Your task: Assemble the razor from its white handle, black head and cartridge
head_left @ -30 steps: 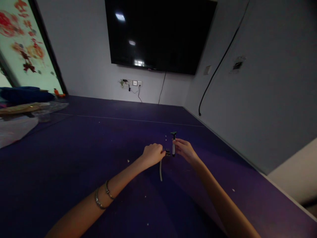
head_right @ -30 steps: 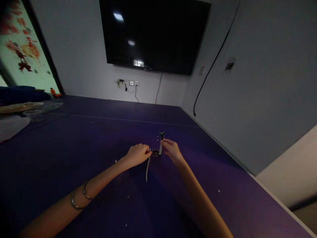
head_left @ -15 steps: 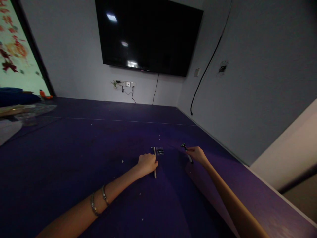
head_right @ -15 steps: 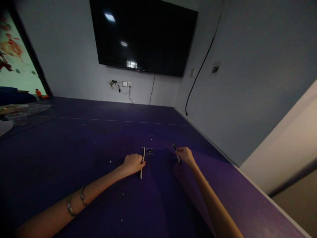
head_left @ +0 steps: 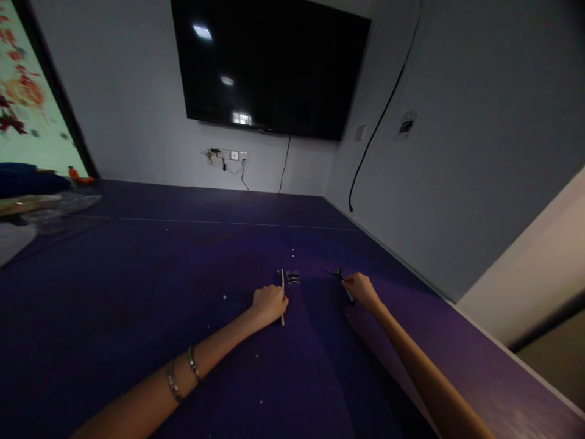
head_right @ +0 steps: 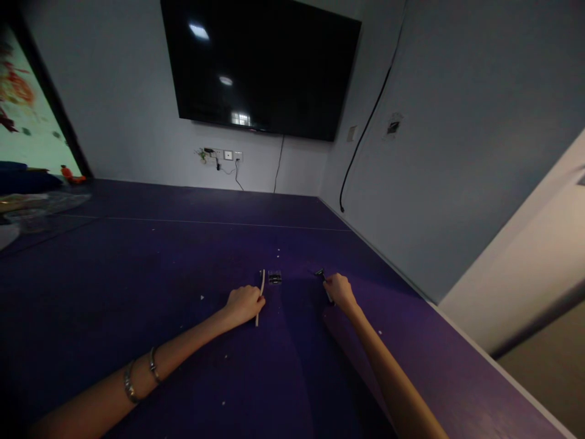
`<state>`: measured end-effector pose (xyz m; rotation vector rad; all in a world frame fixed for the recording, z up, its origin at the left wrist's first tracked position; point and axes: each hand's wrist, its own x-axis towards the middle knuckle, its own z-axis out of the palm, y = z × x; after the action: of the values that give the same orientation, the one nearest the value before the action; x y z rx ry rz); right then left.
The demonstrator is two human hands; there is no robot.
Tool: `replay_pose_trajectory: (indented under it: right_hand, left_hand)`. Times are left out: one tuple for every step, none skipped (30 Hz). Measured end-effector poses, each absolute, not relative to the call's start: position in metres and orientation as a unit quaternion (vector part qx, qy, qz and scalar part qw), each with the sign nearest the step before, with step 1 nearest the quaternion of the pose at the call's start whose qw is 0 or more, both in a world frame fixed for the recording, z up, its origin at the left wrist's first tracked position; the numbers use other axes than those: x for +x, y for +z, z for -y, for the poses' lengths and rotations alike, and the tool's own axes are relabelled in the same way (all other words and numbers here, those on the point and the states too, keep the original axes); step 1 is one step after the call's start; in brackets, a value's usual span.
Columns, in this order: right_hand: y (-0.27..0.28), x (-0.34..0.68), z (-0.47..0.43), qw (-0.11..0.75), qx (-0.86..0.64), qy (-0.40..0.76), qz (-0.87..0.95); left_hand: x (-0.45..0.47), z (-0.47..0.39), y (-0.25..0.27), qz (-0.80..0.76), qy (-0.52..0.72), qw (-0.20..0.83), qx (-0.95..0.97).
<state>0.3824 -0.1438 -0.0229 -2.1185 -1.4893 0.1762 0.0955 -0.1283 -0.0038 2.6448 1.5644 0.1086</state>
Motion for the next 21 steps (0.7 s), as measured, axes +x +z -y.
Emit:
replay_pose_trajectory:
  right_hand:
    - [-0.021,0.381,0.144,0.271,-0.785,0.066,0.553]
    - [-0.019,0.380,0.144,0.275,-0.783,0.066,0.554]
    - [-0.017,0.377,0.144,0.280,-0.779,0.067,0.557]
    - [-0.014,0.373,0.144,0.285,-0.773,0.065,0.563]
    - [-0.011,0.366,0.144,0.295,-0.764,0.069,0.570]
    - [-0.008,0.358,0.144,0.318,-0.749,0.090,0.574]
    - [-0.005,0.348,0.144,0.349,-0.730,0.123,0.574]
    - [-0.002,0.337,0.145,0.405,-0.695,0.191,0.562]
    - [0.000,0.324,0.147,0.467,-0.649,0.282,0.530]
    - [0.003,0.311,0.149,0.520,-0.596,0.371,0.487]
    - [0.005,0.299,0.151,0.556,-0.548,0.440,0.444]
    - [0.007,0.287,0.154,0.573,-0.515,0.490,0.408]
    - [0.009,0.278,0.156,0.579,-0.497,0.522,0.383]
    - [0.010,0.271,0.159,0.583,-0.487,0.538,0.365]
    - [0.011,0.265,0.161,0.586,-0.484,0.544,0.356]
    - [0.012,0.262,0.163,0.589,-0.485,0.541,0.352]
    - [0.012,0.260,0.164,0.593,-0.488,0.535,0.352]
    - [0.012,0.260,0.165,0.596,-0.492,0.525,0.355]
    - [0.011,0.260,0.165,0.597,-0.498,0.515,0.360]
    - [0.011,0.260,0.165,0.598,-0.505,0.505,0.364]
    - [0.011,0.260,0.165,0.599,-0.514,0.492,0.366]
  left_hand:
    - [0.094,0.128,-0.002,-0.510,0.040,0.030,0.858]
    - [0.094,0.129,0.000,-0.512,0.045,0.027,0.857]
    - [0.093,0.130,0.002,-0.513,0.051,0.023,0.857]
    - [0.093,0.131,0.006,-0.512,0.057,0.019,0.857]
    - [0.094,0.133,0.009,-0.510,0.064,0.017,0.858]
    - [0.096,0.136,0.013,-0.506,0.071,0.015,0.860]
    - [0.098,0.139,0.017,-0.501,0.076,0.014,0.862]
    - [0.101,0.143,0.021,-0.495,0.082,0.014,0.865]
    - [0.105,0.147,0.025,-0.488,0.086,0.015,0.868]
    - [0.109,0.151,0.028,-0.483,0.090,0.013,0.871]
    - [0.113,0.155,0.030,-0.479,0.094,0.009,0.873]
    - [0.116,0.159,0.032,-0.475,0.096,0.008,0.875]
    - [0.119,0.161,0.033,-0.471,0.098,0.006,0.877]
    - [0.122,0.164,0.033,-0.467,0.100,0.006,0.879]
    - [0.123,0.165,0.033,-0.464,0.103,0.005,0.880]
    - [0.125,0.166,0.032,-0.461,0.106,0.005,0.881]
    - [0.126,0.167,0.031,-0.459,0.111,0.003,0.882]
    - [0.126,0.167,0.031,-0.457,0.115,0.002,0.882]
    - [0.127,0.168,0.030,-0.455,0.118,0.001,0.883]
    - [0.127,0.169,0.029,-0.454,0.119,0.001,0.883]
    - [0.128,0.169,0.029,-0.451,0.120,0.002,0.884]
